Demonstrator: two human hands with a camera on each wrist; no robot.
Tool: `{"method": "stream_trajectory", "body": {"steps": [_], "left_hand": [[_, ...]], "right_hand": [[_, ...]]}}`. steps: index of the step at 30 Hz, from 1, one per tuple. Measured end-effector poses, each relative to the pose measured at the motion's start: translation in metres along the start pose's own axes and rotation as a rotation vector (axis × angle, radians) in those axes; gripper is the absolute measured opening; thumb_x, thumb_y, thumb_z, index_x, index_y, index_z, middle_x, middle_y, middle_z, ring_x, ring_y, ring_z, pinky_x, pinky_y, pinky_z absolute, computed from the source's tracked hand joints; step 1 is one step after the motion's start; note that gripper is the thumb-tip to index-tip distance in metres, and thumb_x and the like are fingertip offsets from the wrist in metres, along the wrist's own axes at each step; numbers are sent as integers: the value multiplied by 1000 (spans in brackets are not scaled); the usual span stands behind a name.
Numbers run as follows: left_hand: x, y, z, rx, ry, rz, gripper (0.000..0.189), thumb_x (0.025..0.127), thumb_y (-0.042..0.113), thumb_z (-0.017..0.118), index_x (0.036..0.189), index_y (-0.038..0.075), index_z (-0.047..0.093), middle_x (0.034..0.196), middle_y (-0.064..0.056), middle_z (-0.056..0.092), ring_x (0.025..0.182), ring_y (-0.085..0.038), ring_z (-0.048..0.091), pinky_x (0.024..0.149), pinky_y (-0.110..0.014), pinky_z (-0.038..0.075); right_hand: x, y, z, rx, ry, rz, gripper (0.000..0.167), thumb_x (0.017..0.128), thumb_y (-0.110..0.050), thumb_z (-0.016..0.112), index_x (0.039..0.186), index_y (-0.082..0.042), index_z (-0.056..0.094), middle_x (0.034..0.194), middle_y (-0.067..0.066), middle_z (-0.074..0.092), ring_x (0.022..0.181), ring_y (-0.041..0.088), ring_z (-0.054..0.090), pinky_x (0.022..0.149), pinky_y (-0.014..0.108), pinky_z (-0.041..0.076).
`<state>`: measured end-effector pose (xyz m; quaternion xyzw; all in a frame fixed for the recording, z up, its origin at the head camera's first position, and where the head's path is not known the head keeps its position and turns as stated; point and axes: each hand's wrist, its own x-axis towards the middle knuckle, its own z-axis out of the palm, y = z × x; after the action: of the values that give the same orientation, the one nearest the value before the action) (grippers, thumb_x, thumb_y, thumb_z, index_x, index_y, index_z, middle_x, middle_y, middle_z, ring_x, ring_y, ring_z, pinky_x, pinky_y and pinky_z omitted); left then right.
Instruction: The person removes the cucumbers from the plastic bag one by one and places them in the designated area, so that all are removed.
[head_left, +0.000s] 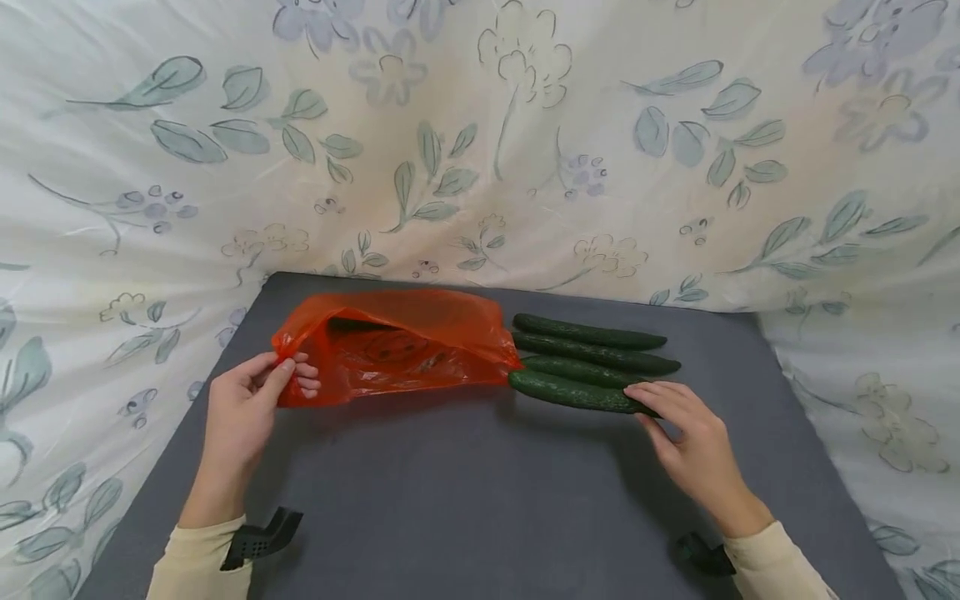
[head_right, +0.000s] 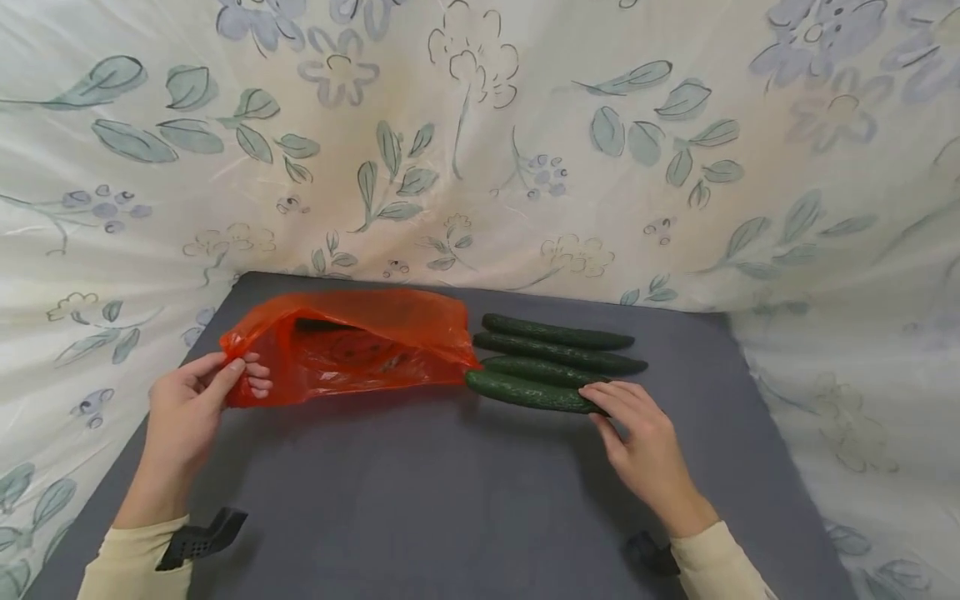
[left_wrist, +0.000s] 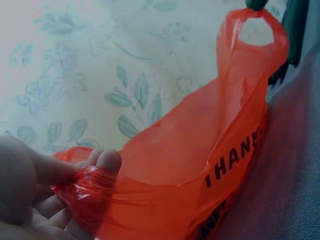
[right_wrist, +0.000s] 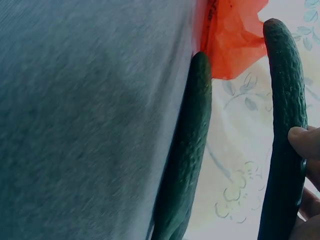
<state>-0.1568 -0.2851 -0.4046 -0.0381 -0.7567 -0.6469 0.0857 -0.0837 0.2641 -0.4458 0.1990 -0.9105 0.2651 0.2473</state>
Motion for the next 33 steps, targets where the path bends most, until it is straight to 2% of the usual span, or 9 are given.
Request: {"method": "stream_trajectory", "body": {"steps": [1, 3, 5, 7, 8, 17, 22, 25, 33], "left_hand": [[1, 1, 1, 1, 3, 2, 32, 110, 11, 65, 131, -14, 67, 99, -7, 80, 80, -16, 79, 82, -25, 62], [1, 1, 3, -13, 8, 9, 32, 110, 10, 64, 129, -15, 67, 97, -7, 80, 79, -16, 79, 82, -25, 62], [2, 2, 5, -37, 15, 9, 33, 110, 9, 65, 130, -17, 65, 96, -8, 80, 78, -16, 79, 82, -26, 63], [1, 1, 6, -46, 22, 5, 34, 110, 9, 64, 130, -19, 63, 96, -7, 80, 77, -15, 79, 81, -26, 63], [1, 1, 6, -50, 25, 7, 34, 110, 8, 64, 130, -20, 63, 96, -6, 80, 77, -15, 79, 80, -26, 63], [-1, 3, 6, -77, 39, 9, 28, 110, 7, 63, 127, -15, 67, 97, -6, 79, 77, -16, 79, 79, -28, 64], [0, 3, 4, -83, 37, 12, 26, 110, 8, 64, 127, -12, 69, 98, -7, 79, 77, -16, 79, 80, -28, 64], [0, 3, 4, -88, 34, 15, 27, 110, 8, 64, 126, -13, 69, 98, -7, 79, 77, -16, 79, 80, -29, 64], [1, 5, 4, -66, 39, 7, 26, 110, 8, 64, 125, -12, 70, 97, -8, 79, 77, -16, 79, 80, -28, 64]], "right_hand": [[0, 2, -1, -4, 2, -1, 32, 109, -29, 70, 134, -9, 77, 130, 9, 74, 123, 30, 65, 109, 11, 39], [0, 7, -3, -13, 10, -5, 31, 102, -15, 79, 133, -8, 77, 130, 10, 74, 122, 30, 65, 109, 10, 39], [0, 12, -4, -19, 19, -12, 49, 87, 8, 86, 132, -8, 77, 129, 11, 74, 121, 32, 65, 109, 10, 38], [0, 17, -3, -15, 32, -24, 51, 84, 10, 87, 132, -8, 77, 128, 11, 75, 120, 32, 66, 109, 9, 37], [-1, 20, -2, -17, 35, -28, 63, 74, 19, 88, 131, -7, 78, 128, 11, 75, 119, 32, 66, 110, 9, 36], [-12, 39, 7, -38, 7, 27, 59, 79, 16, 88, 131, -10, 78, 129, 8, 74, 121, 29, 66, 108, 7, 36], [-15, 40, 15, -63, -26, 44, 56, 82, 12, 88, 132, -11, 77, 130, 6, 74, 121, 27, 66, 97, 29, 52], [-15, 38, 19, -71, -44, 39, 56, 82, 12, 89, 131, -10, 77, 130, 6, 74, 121, 27, 67, 91, 42, 55], [-9, 38, 27, -53, -75, 42, 53, 83, 10, 89, 131, -9, 77, 130, 7, 74, 120, 28, 67, 92, 48, 58]]}}
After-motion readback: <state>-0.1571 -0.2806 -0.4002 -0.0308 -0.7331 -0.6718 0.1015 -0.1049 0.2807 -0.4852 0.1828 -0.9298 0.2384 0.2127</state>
